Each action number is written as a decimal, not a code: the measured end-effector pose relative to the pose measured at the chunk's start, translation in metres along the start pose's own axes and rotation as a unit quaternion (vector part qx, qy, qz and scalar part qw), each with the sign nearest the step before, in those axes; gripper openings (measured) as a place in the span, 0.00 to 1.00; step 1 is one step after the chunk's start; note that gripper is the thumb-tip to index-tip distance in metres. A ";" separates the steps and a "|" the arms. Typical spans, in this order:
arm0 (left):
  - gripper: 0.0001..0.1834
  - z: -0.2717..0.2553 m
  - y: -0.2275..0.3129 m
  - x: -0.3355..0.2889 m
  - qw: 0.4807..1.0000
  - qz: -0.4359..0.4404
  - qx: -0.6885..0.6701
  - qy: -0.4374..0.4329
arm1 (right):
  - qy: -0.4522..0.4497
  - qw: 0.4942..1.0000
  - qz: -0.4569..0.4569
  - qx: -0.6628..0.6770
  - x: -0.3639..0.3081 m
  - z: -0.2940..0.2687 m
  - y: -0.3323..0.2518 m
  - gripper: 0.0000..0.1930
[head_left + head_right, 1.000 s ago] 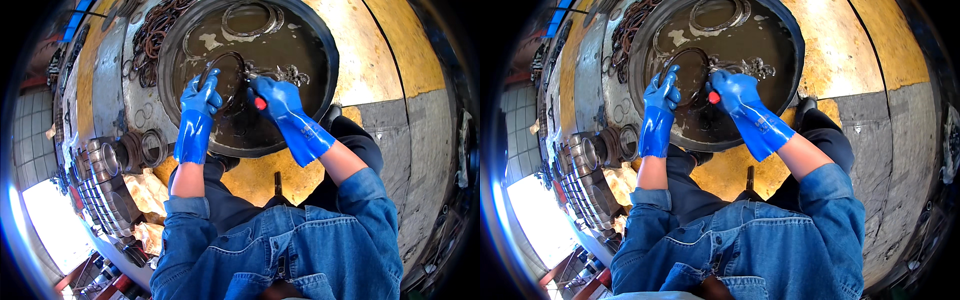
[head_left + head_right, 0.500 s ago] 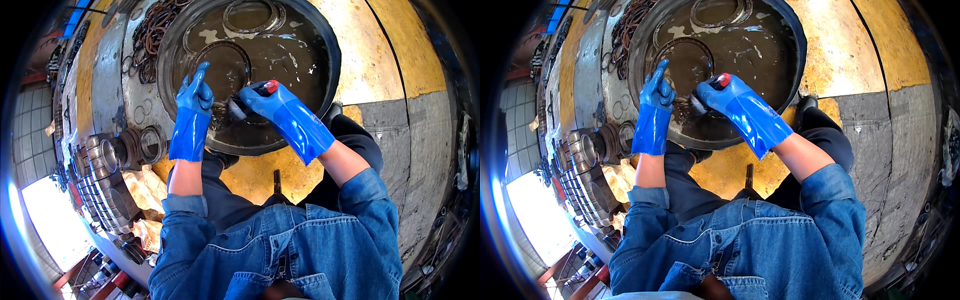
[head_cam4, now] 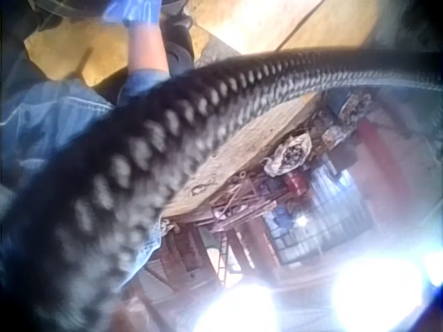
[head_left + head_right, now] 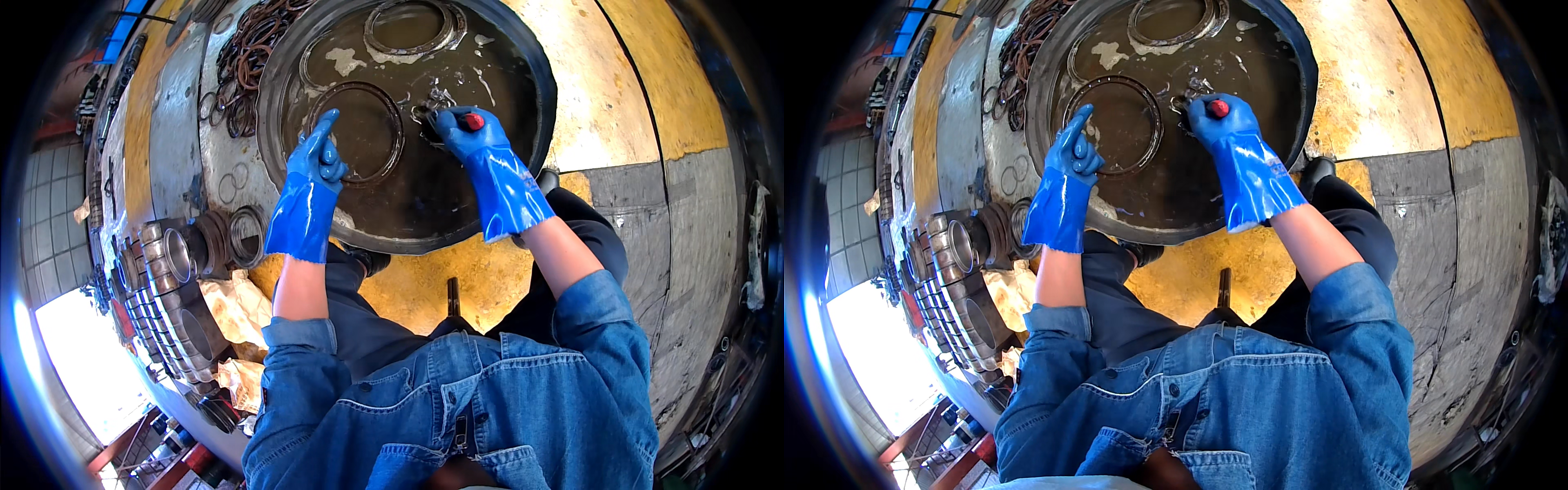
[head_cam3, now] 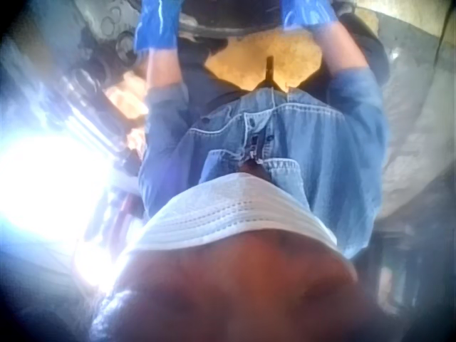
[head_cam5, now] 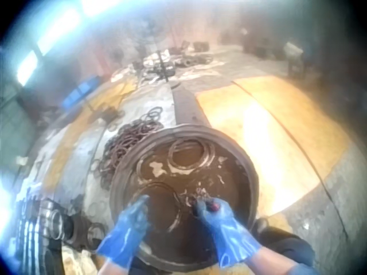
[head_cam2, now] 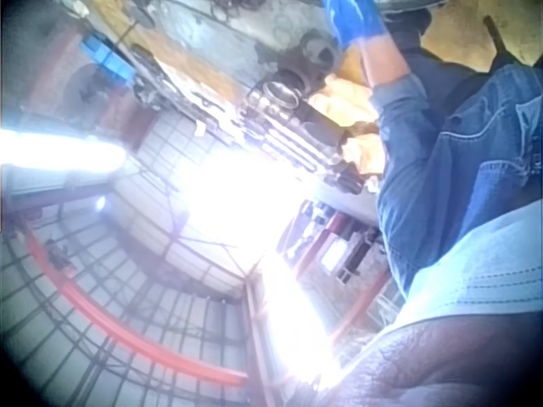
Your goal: The person cleans metal rings in a basin of liquid using a brush. They pick up the rings one at a time, scrub the surfaces with the brush, and submerge them back in the liquid.
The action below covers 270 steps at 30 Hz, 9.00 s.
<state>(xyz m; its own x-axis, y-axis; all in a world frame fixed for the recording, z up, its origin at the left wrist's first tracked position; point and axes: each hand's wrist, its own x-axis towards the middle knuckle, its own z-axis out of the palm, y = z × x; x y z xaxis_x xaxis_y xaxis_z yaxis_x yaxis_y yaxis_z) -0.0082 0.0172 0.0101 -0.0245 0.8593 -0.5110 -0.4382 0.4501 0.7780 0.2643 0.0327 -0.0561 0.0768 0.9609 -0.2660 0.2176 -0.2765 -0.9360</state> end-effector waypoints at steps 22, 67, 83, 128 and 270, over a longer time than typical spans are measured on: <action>0.19 -0.001 -0.004 -0.003 0.993 0.090 -0.012 -0.073 | -0.202 0.977 0.071 0.005 -0.050 0.004 -0.045 0.18; 0.12 0.061 -0.029 -0.043 0.466 0.196 0.844 -0.179 | -0.079 0.880 -0.416 -0.216 -0.003 -0.042 -0.055 0.12; 0.20 0.055 -0.100 -0.035 0.495 0.299 0.789 -0.208 | -0.079 0.930 -0.350 -0.076 -0.053 0.001 -0.094 0.11; 0.38 -0.054 0.022 0.098 0.430 -0.074 0.880 0.187 | -0.073 0.975 -0.123 -0.169 -0.049 -0.044 -0.095 0.13; 0.16 0.027 -0.042 -0.012 0.816 0.337 0.463 0.073 | -0.233 0.927 0.215 0.200 -0.037 0.018 -0.039 0.13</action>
<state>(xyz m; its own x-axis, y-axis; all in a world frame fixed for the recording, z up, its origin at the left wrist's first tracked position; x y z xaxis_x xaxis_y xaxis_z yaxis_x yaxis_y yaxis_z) 0.0350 -0.0059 -0.0068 -0.1168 0.9799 0.1617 0.5856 -0.0636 0.8081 0.2358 0.0085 -0.0138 -0.3766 0.6909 -0.6171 -0.1203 -0.6970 -0.7069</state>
